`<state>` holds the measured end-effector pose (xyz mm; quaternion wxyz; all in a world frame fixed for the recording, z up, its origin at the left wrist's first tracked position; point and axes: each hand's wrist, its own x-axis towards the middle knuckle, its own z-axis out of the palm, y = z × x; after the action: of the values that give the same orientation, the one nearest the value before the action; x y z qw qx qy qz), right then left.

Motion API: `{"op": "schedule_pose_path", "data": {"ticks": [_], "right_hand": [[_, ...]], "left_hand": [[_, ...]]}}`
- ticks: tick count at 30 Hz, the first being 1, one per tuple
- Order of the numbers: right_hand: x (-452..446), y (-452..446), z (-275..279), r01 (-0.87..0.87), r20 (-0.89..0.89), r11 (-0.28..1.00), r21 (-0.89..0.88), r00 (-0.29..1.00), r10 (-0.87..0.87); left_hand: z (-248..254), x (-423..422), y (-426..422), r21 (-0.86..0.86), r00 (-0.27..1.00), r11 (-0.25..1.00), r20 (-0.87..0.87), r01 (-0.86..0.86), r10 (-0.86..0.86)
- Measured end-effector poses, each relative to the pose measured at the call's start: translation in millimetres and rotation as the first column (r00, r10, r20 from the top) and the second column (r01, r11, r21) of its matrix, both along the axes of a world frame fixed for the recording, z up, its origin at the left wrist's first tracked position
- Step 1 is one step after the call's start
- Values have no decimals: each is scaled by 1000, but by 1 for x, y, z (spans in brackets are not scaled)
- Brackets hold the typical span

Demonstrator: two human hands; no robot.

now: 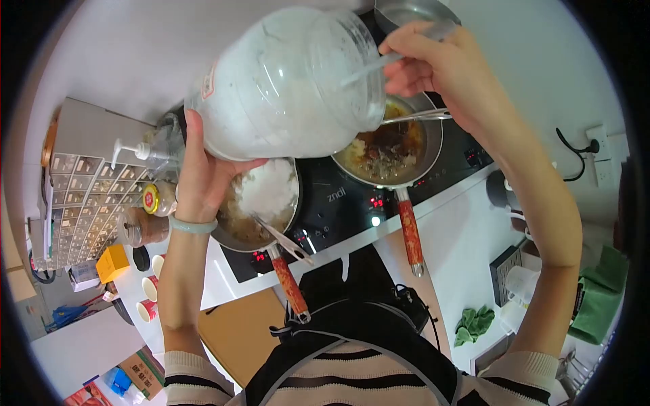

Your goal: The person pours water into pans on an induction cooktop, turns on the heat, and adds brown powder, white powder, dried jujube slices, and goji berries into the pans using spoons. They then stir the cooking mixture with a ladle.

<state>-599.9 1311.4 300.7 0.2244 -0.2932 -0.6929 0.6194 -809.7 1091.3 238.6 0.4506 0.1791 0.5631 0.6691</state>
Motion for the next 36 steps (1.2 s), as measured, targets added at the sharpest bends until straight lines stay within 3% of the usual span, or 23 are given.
{"op": "schedule_pose_path", "data": {"ticks": [8,14,18,19,20,21,24,25,27,29,31,32,34,36], "right_hand": [[40,29,3,112,14,991,72,993,-113],[79,43,-10,212,18,977,8,977,-212],[103,18,-60,168,-99,976,141,983,-155],[108,6,-73,129,-18,957,258,991,-129],[116,2,-91,-45,55,822,568,998,16],[124,1,-105,-213,170,567,796,977,129],[124,-2,-114,-185,172,15,983,940,295],[126,-1,-116,-148,133,29,989,946,294],[133,1,-107,-307,282,57,950,922,265],[135,4,-78,-329,293,152,932,931,217],[128,4,-41,-204,166,319,926,976,143],[110,4,-42,-57,6,310,949,987,163],[61,11,-48,72,-143,306,949,966,215],[18,17,-66,25,-103,299,954,963,248]], "left_hand": [[-14,-17,12,-67,999,998,-36,10,-13],[-16,-24,25,-116,994,993,-108,-26,13],[-19,-25,32,-124,992,992,-127,-40,24],[-19,-26,33,-127,991,991,-129,-40,24],[-19,-26,34,-129,992,991,-124,-40,23],[-19,-25,34,-131,993,991,-119,-38,23],[-19,-21,37,-124,992,992,-122,-38,23],[-19,-21,36,-120,992,992,-125,-43,28],[-20,-22,35,-121,994,992,-107,-26,13],[-19,-23,35,-112,995,994,-102,-12,0],[-16,-18,33,-108,994,994,-113,-4,-8],[-15,-16,32,-110,994,994,-111,3,-16],[-13,-10,34,-112,994,993,-107,26,-38],[-12,-1,37,-79,995,996,-81,46,-52]]}}
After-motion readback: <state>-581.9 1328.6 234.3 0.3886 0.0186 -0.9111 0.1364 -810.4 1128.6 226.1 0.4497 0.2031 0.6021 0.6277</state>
